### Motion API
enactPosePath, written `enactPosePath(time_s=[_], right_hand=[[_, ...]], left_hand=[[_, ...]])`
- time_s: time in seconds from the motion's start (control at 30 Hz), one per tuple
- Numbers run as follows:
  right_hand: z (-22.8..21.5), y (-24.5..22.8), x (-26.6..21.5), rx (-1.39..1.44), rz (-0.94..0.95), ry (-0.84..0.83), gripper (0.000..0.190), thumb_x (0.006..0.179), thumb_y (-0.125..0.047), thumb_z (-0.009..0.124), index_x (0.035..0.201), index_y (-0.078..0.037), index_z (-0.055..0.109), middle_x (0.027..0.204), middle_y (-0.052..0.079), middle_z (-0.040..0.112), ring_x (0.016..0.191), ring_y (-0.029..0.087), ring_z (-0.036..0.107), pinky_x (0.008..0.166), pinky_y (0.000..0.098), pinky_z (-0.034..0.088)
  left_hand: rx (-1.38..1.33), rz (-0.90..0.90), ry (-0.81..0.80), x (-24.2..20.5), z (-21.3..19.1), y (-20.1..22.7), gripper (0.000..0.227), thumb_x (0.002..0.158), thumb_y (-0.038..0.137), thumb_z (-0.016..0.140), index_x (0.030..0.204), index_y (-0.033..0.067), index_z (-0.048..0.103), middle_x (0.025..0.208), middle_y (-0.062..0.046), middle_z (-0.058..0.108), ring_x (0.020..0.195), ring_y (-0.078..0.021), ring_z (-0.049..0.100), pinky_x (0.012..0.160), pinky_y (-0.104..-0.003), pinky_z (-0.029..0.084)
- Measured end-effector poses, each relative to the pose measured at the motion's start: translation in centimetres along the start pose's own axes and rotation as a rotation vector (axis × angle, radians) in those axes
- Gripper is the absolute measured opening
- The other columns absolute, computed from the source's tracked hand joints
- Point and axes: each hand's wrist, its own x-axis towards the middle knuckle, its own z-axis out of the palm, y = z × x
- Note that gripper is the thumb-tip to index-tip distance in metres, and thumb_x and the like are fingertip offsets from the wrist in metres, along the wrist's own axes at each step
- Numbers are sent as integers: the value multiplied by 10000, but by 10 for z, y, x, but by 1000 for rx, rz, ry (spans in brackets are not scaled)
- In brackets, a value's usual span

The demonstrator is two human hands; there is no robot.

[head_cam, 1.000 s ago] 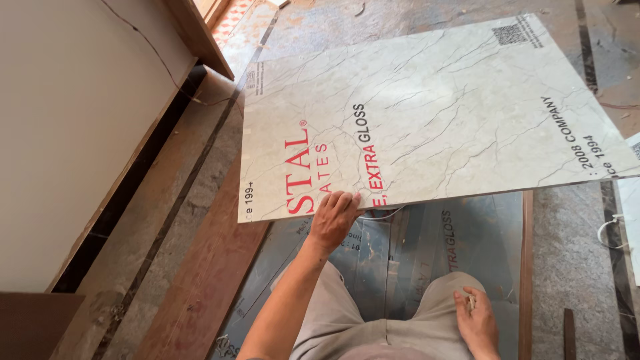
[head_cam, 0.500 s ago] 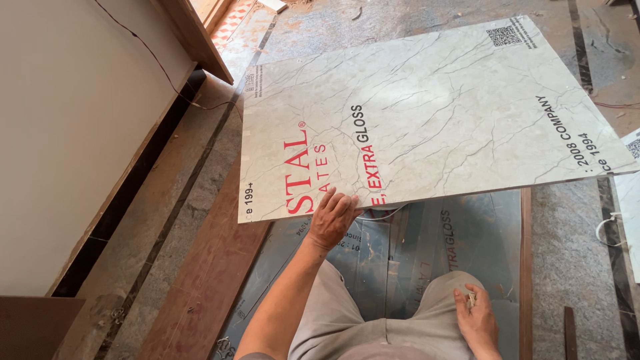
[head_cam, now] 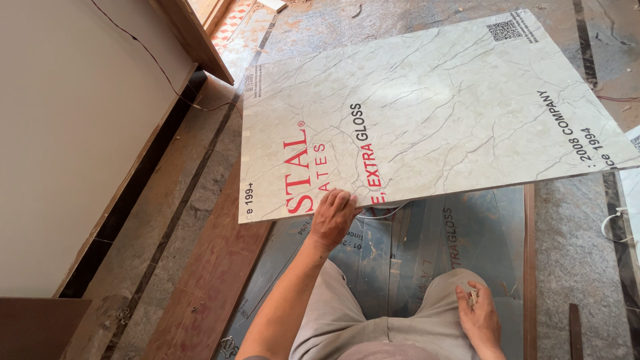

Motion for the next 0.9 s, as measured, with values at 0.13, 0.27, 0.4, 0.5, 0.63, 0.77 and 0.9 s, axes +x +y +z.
enactPosePath(time_s=[0.13,0.27,0.4,0.5,0.63,0.77,0.9], right_hand=[[1,0,1,17,9,-1,631,963,-538,564,1391,-74,548,1242,189,688,1141,332,686,946,454,532],[2,3,-1,21,10,7,630,958,-544,568,1389,-85,555,1220,177,703,1120,328,695,941,451,533],[3,5,2,22,-26,40,617,958,-539,581,1371,-81,570,1224,185,692,1106,340,688,922,454,530],[5,8,2,54,-44,44,615,942,-537,589,1347,-75,582,1194,174,711,1091,321,704,918,437,542],[7,9,3,46,-119,74,598,953,-528,588,1331,-65,587,1227,184,687,1110,325,688,906,436,533],[6,9,5,38,-95,66,608,948,-534,590,1338,-67,586,1222,187,689,1123,327,681,914,439,530],[7,9,3,50,-83,44,626,960,-550,579,1355,-63,576,1214,189,694,1115,328,685,928,438,532]], left_hand=[[-10,-27,37,-3,3,0,322,914,224,786,1108,31,616,1085,-97,523,1093,-305,570,995,-446,497],[-66,-140,77,4,-7,9,413,870,252,796,1089,-25,583,1141,-169,511,1093,-348,556,977,-447,487],[-83,-138,33,11,-23,13,333,819,156,775,1063,-29,644,1156,-153,568,1078,-353,573,951,-436,484],[-158,-189,-23,12,-24,14,140,867,85,765,927,33,650,1074,-97,594,1035,-315,610,945,-405,504],[-146,-145,34,7,-18,17,173,887,86,772,892,35,606,1034,-90,575,997,-316,618,995,-407,522],[-228,-210,80,5,-19,21,265,888,112,780,1031,-27,606,1122,-150,560,1005,-343,612,901,-412,515],[-78,-124,107,4,-23,22,324,871,114,739,1143,-16,621,1184,-158,551,1033,-356,608,905,-418,514]])
